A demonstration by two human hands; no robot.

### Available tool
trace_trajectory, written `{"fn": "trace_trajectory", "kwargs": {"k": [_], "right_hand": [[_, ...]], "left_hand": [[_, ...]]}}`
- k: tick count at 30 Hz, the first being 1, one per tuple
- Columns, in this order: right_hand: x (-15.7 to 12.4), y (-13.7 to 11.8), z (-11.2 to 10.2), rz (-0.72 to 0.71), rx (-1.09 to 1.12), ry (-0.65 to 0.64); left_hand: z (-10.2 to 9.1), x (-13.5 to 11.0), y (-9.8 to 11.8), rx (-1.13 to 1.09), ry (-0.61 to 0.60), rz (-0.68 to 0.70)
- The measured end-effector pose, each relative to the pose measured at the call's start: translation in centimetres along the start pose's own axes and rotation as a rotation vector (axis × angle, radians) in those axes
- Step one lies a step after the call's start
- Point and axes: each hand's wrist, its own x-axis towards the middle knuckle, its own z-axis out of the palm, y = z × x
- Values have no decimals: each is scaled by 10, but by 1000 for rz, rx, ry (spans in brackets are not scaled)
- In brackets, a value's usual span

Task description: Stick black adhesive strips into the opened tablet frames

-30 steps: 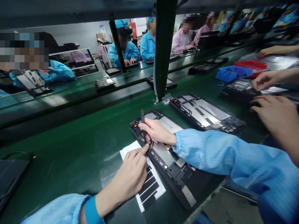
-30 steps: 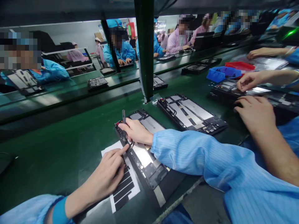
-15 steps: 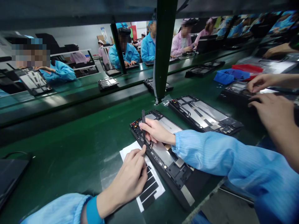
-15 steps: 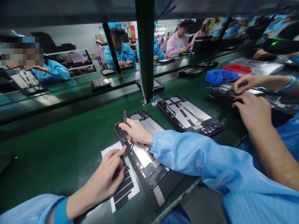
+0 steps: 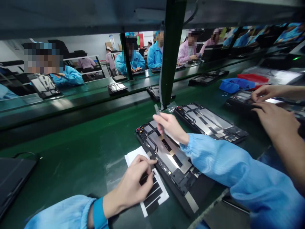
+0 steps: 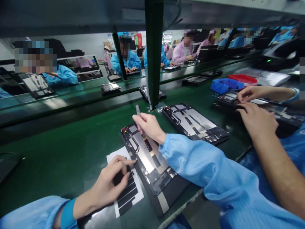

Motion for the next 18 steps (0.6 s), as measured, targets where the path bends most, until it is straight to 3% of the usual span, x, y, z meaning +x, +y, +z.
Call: {"fn": "trace_trajectory", "kwargs": {"k": [3, 6, 9, 11, 15, 18], "right_hand": [[11, 6, -31, 28, -412, 107], [20, 23, -49, 143, -797, 48], [25, 40, -48, 167, -830, -20], [25, 45, -43, 156, -821, -49], [26, 47, -38, 134, -794, -10], [27, 45, -38, 102, -752, 63]], "left_hand": [[-14, 19, -16, 85, 59, -274], [-30, 39, -29, 159, -90, -520], [-35, 54, -34, 147, -229, -612], [-31, 60, -35, 100, -249, -641], [-16, 62, -32, -5, -143, -683], [-9, 61, -23, -276, 17, -661]]}}
